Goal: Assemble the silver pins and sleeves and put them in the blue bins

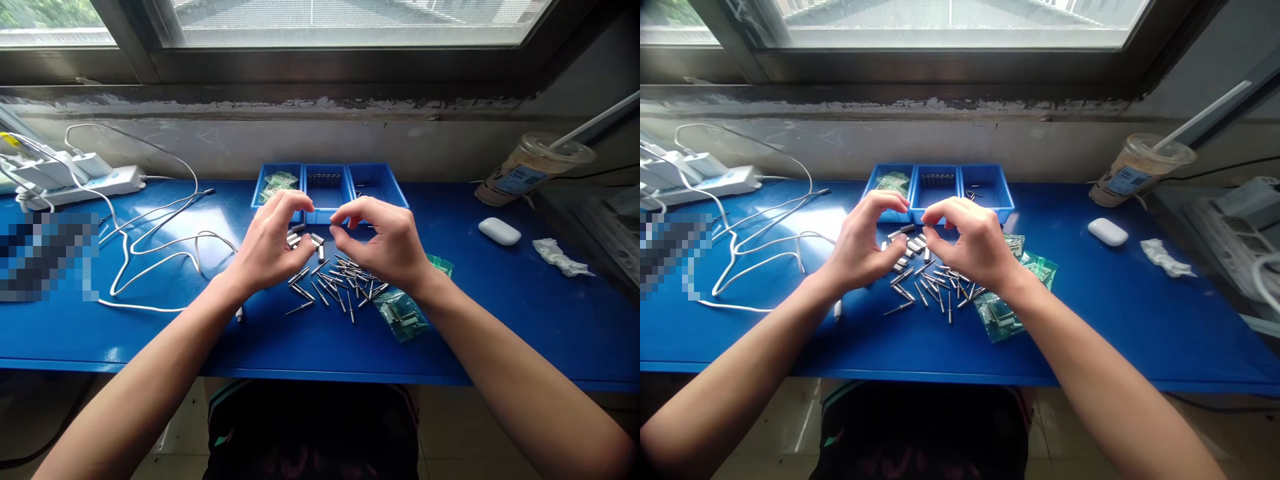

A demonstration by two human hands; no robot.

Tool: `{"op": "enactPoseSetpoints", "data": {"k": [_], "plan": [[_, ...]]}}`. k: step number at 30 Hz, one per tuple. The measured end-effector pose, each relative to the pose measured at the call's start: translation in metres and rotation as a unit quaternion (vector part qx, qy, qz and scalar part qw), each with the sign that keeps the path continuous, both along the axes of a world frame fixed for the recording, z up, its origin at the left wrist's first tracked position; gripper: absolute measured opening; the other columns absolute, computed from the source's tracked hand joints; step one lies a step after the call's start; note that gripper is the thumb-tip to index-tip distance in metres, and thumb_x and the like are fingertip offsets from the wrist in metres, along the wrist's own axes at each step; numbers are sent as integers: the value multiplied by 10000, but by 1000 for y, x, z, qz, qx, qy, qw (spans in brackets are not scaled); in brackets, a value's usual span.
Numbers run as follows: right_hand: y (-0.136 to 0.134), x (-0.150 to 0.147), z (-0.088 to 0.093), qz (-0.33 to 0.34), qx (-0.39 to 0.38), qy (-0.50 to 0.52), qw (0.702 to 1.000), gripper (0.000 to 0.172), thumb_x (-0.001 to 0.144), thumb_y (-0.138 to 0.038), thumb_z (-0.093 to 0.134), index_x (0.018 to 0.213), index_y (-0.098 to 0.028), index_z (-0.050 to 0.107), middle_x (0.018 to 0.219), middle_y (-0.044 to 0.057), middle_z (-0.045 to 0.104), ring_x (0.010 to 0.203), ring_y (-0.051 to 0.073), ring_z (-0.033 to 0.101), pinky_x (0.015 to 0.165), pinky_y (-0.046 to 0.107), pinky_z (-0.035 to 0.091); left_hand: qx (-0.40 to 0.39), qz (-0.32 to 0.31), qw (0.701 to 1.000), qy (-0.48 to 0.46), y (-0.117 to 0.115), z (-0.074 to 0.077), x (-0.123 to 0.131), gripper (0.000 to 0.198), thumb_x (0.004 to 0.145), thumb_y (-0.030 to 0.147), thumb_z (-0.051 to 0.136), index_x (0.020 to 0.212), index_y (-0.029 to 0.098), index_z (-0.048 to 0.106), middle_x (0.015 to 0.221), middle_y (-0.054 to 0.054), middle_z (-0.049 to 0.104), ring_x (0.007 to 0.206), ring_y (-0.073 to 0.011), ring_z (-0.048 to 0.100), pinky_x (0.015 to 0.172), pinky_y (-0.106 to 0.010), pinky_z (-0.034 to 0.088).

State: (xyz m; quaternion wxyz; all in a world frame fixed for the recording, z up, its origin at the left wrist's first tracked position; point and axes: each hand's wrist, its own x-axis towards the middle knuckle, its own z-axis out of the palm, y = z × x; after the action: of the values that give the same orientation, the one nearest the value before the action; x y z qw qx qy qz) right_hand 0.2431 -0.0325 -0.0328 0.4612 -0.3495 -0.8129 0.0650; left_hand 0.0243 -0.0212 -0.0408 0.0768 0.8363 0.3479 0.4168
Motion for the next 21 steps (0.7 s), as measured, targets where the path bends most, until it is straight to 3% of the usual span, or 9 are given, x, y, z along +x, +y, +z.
{"op": "enactPoseSetpoints", "data": {"k": [9,21], "plan": [[-2,-3,-3,25,-61,61,996,43,921,-220,750,942,-194,723,933,27,765,813,181,694,739,334,577,28,-36,999,12,5,-6,3,148,988,322,702,1027,189,650,1151,-109,691,1077,-233,667,932,-391,569],[-2,-6,-5,75,-59,61,994,78,893,-126,772,910,-168,709,856,-9,742,736,127,658,684,261,531,68,-47,997,11,4,-7,3,81,980,243,709,948,169,698,1062,-94,731,974,-221,687,844,-366,569]]}}
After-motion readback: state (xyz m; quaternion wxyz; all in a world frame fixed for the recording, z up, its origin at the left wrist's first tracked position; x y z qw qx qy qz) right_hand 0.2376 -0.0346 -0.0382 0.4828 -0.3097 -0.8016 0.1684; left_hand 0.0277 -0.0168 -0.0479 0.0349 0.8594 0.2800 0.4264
